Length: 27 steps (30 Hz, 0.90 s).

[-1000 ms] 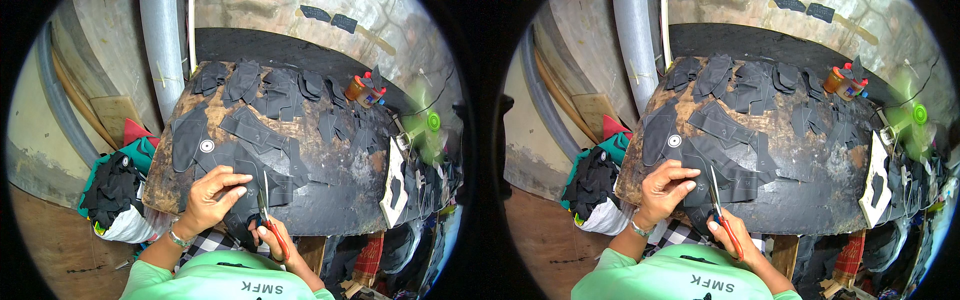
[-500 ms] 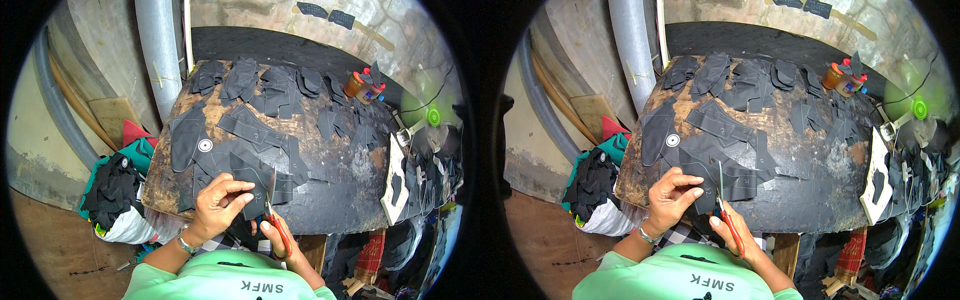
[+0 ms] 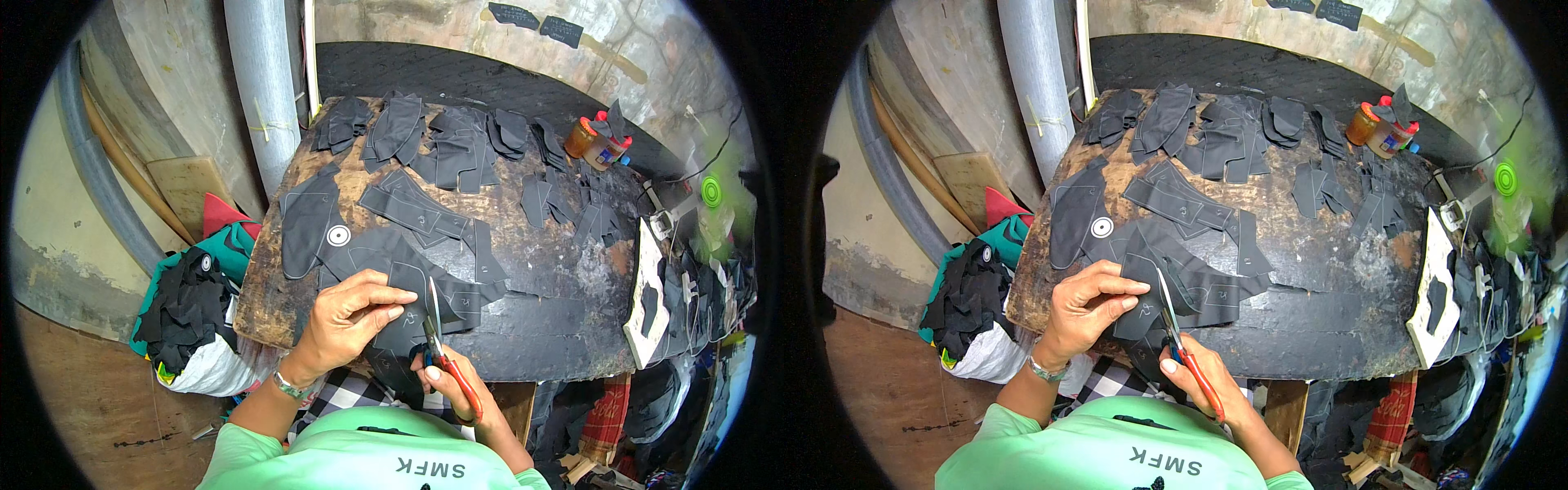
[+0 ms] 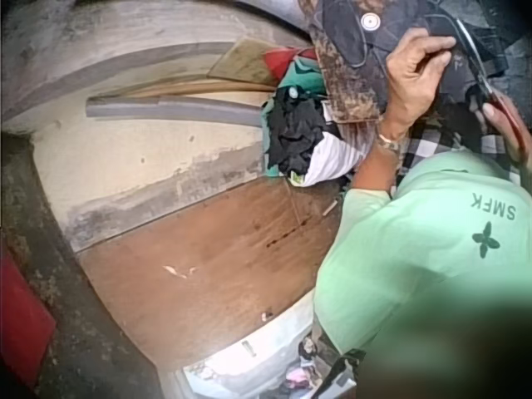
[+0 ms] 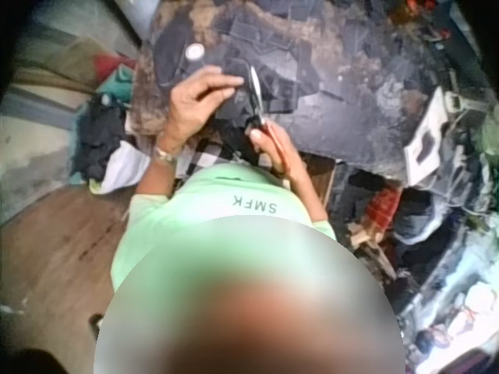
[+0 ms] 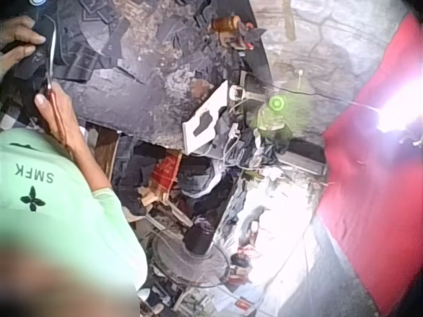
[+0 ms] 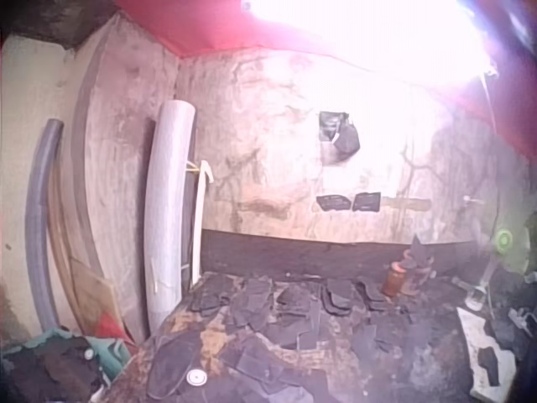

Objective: The person uses scissors to cut black fabric pieces along marked outlines on a worktable. They repeatedly reposition the fabric and trim along the lines, accumulating cut pieces on the table.

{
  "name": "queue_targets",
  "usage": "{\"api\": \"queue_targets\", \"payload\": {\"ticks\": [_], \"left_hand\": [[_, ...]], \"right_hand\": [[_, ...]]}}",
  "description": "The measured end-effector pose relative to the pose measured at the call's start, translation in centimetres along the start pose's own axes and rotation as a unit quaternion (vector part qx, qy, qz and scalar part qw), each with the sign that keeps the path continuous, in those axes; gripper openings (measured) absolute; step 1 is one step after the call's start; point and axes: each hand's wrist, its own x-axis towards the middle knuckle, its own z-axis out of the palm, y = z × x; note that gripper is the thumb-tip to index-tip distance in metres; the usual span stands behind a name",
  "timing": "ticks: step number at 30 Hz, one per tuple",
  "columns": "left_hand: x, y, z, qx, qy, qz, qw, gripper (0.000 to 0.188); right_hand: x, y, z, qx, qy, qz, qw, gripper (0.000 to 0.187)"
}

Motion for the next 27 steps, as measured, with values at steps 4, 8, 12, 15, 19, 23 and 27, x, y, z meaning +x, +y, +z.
{"api": "queue_targets", "payload": {"ticks": [4,8,12,15,19,23,27], "left_hand": [[0.1,0.0,-0.1,-0.014,-0.009,0.002,1.0,0.021],[0.0,-0.1,-0.1,-0.018,-0.007,-0.013,1.0,0.021],[-0.3,-0.4,0.0,-0.037,0.003,-0.022,0.999,0.021],[-0.4,-0.6,0.3,-0.05,0.013,-0.038,0.998,0.023],[-0.7,-0.7,0.8,-0.121,0.056,-0.062,0.989,0.028],[-1.3,-0.6,0.9,-0.082,0.026,-0.069,0.994,0.031],[-1.6,-0.5,1.2,-0.073,0.019,-0.053,0.996,0.031]], "right_hand": [[-0.1,-0.1,-0.1,-0.009,-0.003,0.007,1.0,0.046],[-0.3,-0.3,-0.1,-0.011,0.003,0.003,1.0,0.044],[-0.5,-0.5,0.4,0.028,0.021,0.01,0.999,0.043],[-0.7,-0.7,0.6,0.053,0.026,0.016,0.998,0.042],[-0.8,-0.5,0.9,0.074,0.026,0.023,0.997,0.04],[-0.2,0.1,0.8,0.042,0.03,0.007,0.999,0.045],[0.5,0.4,0.7,0.028,0.034,-0.055,0.997,0.052]]}}
